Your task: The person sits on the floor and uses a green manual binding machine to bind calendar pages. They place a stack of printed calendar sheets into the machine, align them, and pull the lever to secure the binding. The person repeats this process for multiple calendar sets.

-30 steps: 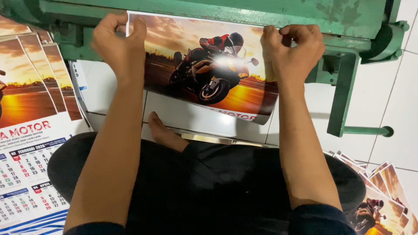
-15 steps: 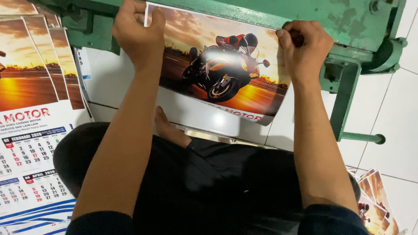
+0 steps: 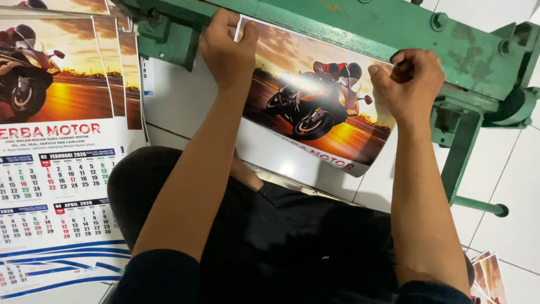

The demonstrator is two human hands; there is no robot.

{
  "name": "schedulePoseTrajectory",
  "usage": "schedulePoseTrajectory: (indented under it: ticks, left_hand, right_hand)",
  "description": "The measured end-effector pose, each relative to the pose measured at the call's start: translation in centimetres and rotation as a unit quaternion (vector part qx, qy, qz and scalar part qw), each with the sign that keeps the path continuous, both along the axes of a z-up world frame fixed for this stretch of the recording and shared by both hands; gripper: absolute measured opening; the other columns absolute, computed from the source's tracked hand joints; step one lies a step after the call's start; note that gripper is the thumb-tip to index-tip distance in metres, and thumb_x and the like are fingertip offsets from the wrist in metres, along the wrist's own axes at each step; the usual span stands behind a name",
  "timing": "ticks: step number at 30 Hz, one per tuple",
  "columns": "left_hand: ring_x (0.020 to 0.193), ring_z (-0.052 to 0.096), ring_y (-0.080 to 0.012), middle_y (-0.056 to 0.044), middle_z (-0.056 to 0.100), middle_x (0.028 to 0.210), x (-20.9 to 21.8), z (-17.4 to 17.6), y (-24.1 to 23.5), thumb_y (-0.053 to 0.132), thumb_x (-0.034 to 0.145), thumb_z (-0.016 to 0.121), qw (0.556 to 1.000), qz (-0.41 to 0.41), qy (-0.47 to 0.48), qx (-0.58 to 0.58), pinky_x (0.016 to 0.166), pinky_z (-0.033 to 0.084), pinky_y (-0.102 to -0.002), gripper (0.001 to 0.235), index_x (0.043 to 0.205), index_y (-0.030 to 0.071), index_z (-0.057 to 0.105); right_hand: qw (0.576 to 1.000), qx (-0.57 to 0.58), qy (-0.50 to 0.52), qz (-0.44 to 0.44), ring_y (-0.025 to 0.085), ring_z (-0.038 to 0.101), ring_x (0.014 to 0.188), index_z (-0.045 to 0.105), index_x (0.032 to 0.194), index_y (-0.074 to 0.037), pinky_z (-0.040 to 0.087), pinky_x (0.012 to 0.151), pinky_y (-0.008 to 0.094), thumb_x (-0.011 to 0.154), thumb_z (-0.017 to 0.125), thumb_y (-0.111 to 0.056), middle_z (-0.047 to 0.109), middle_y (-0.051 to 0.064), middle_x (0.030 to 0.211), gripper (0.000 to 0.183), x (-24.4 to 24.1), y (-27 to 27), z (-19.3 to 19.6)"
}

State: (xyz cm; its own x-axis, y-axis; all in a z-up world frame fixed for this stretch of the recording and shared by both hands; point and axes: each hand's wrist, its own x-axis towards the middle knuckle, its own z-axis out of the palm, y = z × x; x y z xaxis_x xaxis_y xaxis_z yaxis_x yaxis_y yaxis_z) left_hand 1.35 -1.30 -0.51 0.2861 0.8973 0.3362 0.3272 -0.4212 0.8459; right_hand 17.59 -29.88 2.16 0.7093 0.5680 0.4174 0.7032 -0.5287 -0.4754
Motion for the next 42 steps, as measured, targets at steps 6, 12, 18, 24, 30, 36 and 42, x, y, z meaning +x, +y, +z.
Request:
schedulePoseTrajectory:
  ticks: [6,12,18,24,30,36,42]
  left_hand:
    - [0.061,0.051,-0.0260,0.004,0.053,0.061,0.1,-0.7,0.1,0.024,0.070,0.065,1.000,0.013,-0.002,0.021,0.063,0.041,-0.041,0.009,0.072,0.019,0.058]
    - [0.058,0.049,-0.0243,0.004,0.050,0.059,0.0,-0.2,-0.1,0.023,0.070,0.064,0.999,0.020,-0.028,0.027,0.060,0.041,-0.040,0.005,0.071,0.019,0.061]
    - [0.054,0.052,-0.0222,0.003,0.053,0.058,0.0,-0.4,0.2,0.023,0.067,0.068,0.997,0.028,-0.046,0.055,0.054,0.041,-0.039,0.008,0.074,0.019,0.069]
    - [0.055,0.051,-0.0232,0.002,0.050,0.060,0.1,-0.6,0.3,0.024,0.069,0.066,0.998,0.018,-0.041,0.049,0.055,0.041,-0.041,0.011,0.076,0.017,0.071]
    - [0.054,0.052,-0.0222,0.003,0.051,0.059,0.3,-0.5,0.1,0.021,0.069,0.067,0.997,0.031,-0.051,0.055,0.053,0.041,-0.040,0.009,0.076,0.017,0.069]
    - [0.056,0.052,-0.0262,0.003,0.049,0.057,0.5,-0.7,0.4,0.022,0.068,0.068,0.999,0.028,-0.012,-0.009,0.053,0.041,-0.044,0.011,0.077,0.017,0.067]
    - [0.061,0.050,-0.0311,0.000,0.046,0.058,0.7,-0.4,0.3,0.024,0.069,0.062,0.999,0.018,0.013,-0.045,0.060,0.043,-0.044,0.011,0.075,0.015,0.064]
  right_hand:
    - [1.000,0.007,0.028,0.007,0.016,0.052,0.077,0.066,0.096,-0.011,0.042,0.076,0.033,0.083,0.093,-0.022,0.057,0.002,0.080,0.032,0.5,-0.3,-0.5]
    - [0.998,0.026,0.059,0.005,0.014,0.049,0.074,0.066,0.098,-0.010,0.042,0.072,0.030,0.081,0.096,-0.017,0.055,0.004,0.084,0.035,0.4,-0.1,-0.3]
    - [0.996,0.031,0.082,-0.003,0.013,0.048,0.071,0.065,0.098,-0.009,0.042,0.068,0.029,0.083,0.095,-0.016,0.052,0.004,0.087,0.034,0.3,0.0,-0.3]
    - [0.998,0.021,0.059,-0.003,0.014,0.050,0.072,0.065,0.099,-0.010,0.043,0.070,0.030,0.084,0.094,-0.019,0.053,0.004,0.086,0.034,0.6,-0.3,-0.6]
    - [0.998,0.023,0.058,-0.001,0.015,0.048,0.076,0.065,0.098,-0.010,0.042,0.071,0.031,0.084,0.094,-0.017,0.052,0.004,0.085,0.033,0.3,-0.1,-0.3]
    - [0.997,0.037,0.073,-0.002,0.013,0.047,0.068,0.065,0.098,-0.008,0.042,0.067,0.029,0.084,0.093,-0.015,0.052,0.005,0.086,0.033,0.2,0.1,-0.3]
    - [0.995,0.034,0.090,-0.011,0.013,0.048,0.070,0.063,0.099,-0.008,0.044,0.068,0.029,0.084,0.093,-0.014,0.051,0.005,0.087,0.033,0.1,0.2,-0.1]
